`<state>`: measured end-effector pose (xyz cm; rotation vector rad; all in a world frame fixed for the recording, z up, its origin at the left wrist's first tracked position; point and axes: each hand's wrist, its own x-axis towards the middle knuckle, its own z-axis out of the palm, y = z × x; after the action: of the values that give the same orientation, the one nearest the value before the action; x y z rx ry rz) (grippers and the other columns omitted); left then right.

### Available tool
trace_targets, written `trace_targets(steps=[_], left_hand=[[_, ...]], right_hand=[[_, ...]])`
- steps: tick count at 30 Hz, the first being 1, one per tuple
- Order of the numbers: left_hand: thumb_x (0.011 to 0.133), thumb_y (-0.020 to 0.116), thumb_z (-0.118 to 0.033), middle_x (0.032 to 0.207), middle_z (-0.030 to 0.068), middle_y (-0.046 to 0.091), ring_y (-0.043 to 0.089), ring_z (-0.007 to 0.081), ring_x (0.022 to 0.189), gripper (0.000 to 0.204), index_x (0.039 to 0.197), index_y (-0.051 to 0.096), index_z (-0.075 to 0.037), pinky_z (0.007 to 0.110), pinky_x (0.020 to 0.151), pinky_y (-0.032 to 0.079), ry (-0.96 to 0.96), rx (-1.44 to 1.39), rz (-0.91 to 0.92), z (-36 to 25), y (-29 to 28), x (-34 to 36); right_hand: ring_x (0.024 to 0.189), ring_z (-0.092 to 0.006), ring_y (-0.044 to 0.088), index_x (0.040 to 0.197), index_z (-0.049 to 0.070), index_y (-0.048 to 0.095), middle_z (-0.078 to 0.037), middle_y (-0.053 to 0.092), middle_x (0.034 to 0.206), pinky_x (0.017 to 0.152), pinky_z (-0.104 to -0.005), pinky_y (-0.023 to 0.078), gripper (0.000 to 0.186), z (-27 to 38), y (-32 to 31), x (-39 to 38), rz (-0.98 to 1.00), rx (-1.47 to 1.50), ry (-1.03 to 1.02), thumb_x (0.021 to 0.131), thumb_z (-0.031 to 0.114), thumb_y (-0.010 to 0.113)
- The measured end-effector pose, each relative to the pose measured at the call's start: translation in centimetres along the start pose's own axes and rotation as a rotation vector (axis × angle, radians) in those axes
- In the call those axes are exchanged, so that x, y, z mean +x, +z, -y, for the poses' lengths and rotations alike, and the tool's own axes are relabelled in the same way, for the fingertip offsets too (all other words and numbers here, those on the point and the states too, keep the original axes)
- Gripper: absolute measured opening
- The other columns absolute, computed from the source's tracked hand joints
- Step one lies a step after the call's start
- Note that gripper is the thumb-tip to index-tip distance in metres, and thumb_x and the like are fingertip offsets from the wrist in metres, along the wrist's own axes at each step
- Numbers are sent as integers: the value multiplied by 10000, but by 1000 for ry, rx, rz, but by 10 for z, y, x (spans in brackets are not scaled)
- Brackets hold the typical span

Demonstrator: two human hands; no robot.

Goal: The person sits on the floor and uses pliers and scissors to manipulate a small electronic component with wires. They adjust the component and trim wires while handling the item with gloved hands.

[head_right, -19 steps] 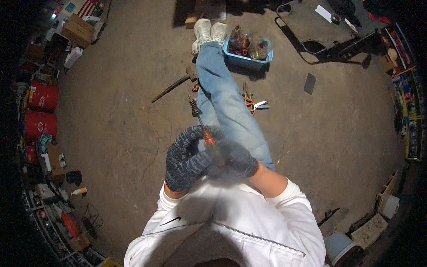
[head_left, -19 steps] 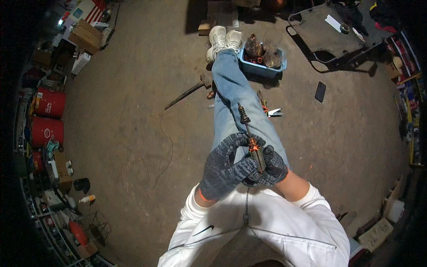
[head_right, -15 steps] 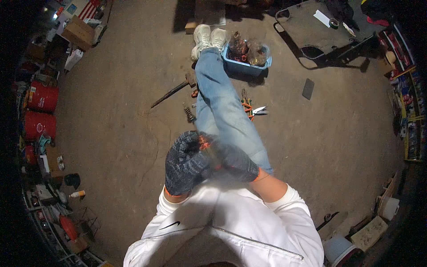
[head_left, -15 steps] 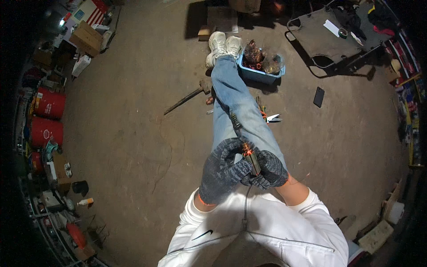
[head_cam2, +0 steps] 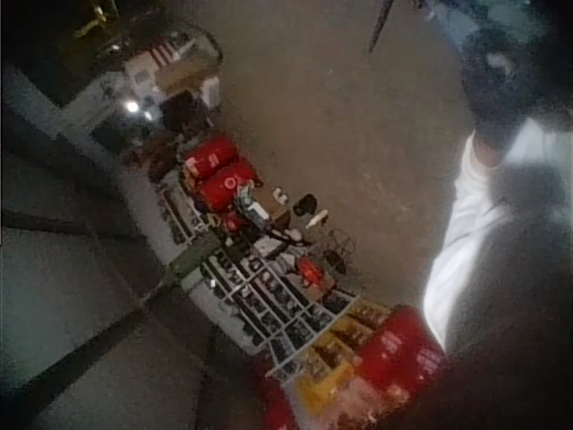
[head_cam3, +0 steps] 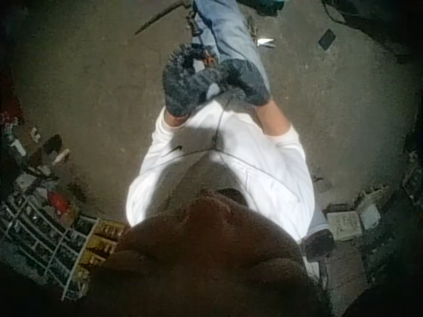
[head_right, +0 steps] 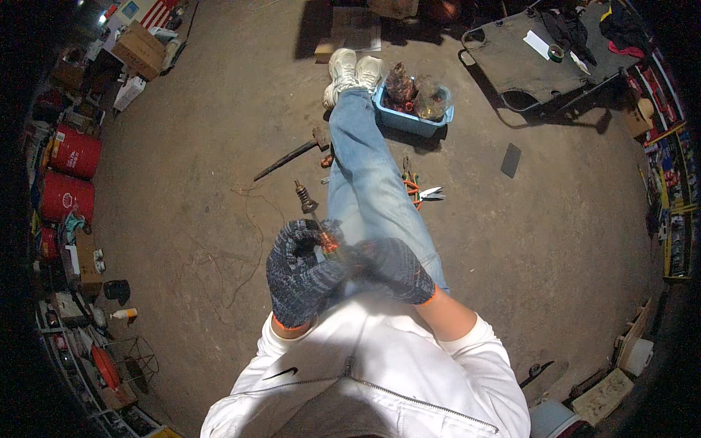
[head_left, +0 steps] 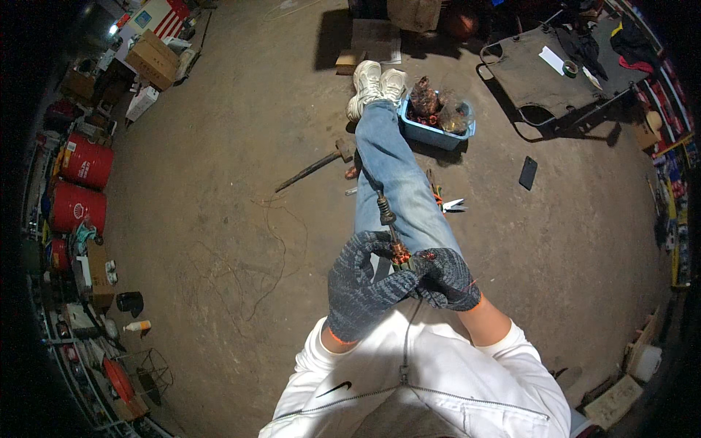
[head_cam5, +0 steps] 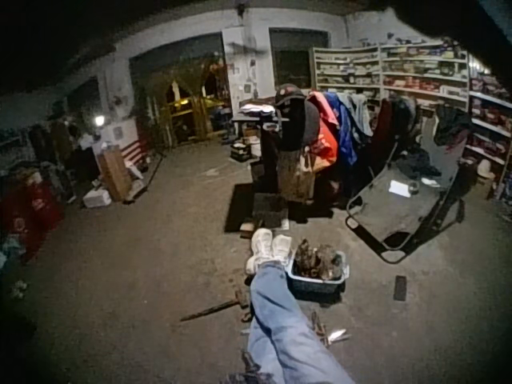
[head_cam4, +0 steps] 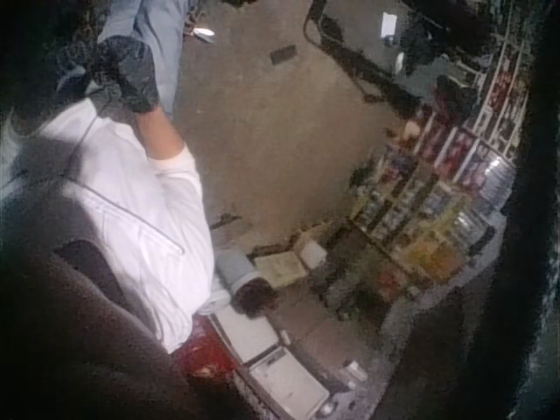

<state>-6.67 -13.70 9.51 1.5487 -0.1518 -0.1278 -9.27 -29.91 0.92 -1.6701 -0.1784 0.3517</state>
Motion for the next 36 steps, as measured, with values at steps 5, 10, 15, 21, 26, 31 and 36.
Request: trace_targets(steps=[5,10,15,21,26,31,36], left_hand=[[596,822,-243,802,49,613,560,106,665,452,930,582,-56,245,586,440,110,105,-37,1,0,3],[599,821,-240,823,63,600,571,156,717,472,938,559,-42,288,650,458,199,148,-23,6,1,4],[585,830,-234,847,63,539,548,160,773,507,941,529,-34,292,709,454,161,93,-28,10,-1,1],[551,849,-199,921,49,499,516,146,864,619,1018,483,-25,288,755,453,152,-4,8,7,3,-1],[587,826,-128,997,80,514,517,154,910,630,1086,466,6,280,824,444,119,-28,20,0,4,-1],[616,815,-132,996,79,573,551,158,895,571,1085,524,14,288,805,449,-65,-129,202,-2,0,-2],[652,798,-165,985,74,598,568,161,895,518,1071,552,15,294,810,458,-63,-91,218,-1,0,-1]], right_hand=[[750,-256,606,1016,111,609,-81,626,860,650,-332,471,252,20,4,1,-100,-45,-89,778,190,592],[732,-255,619,1029,123,611,-95,636,840,637,-319,489,263,52,-1,-3,-37,-275,115,789,232,597],[728,-222,632,1010,106,618,-94,647,846,680,-305,487,340,67,-2,-1,47,-385,103,753,326,652],[780,-191,613,980,120,641,-59,637,888,720,-286,479,285,81,-1,-4,139,-157,316,761,301,657],[795,-190,608,997,131,634,-44,629,903,737,-281,479,257,75,-2,-5,203,-254,21,775,261,643],[789,-190,604,1006,133,630,-49,631,913,765,-285,472,242,64,-3,-13,257,-30,34,783,225,637],[832,-145,583,1070,81,594,-33,616,997,813,-276,452,302,46,0,-14,306,562,296,790,183,642]])
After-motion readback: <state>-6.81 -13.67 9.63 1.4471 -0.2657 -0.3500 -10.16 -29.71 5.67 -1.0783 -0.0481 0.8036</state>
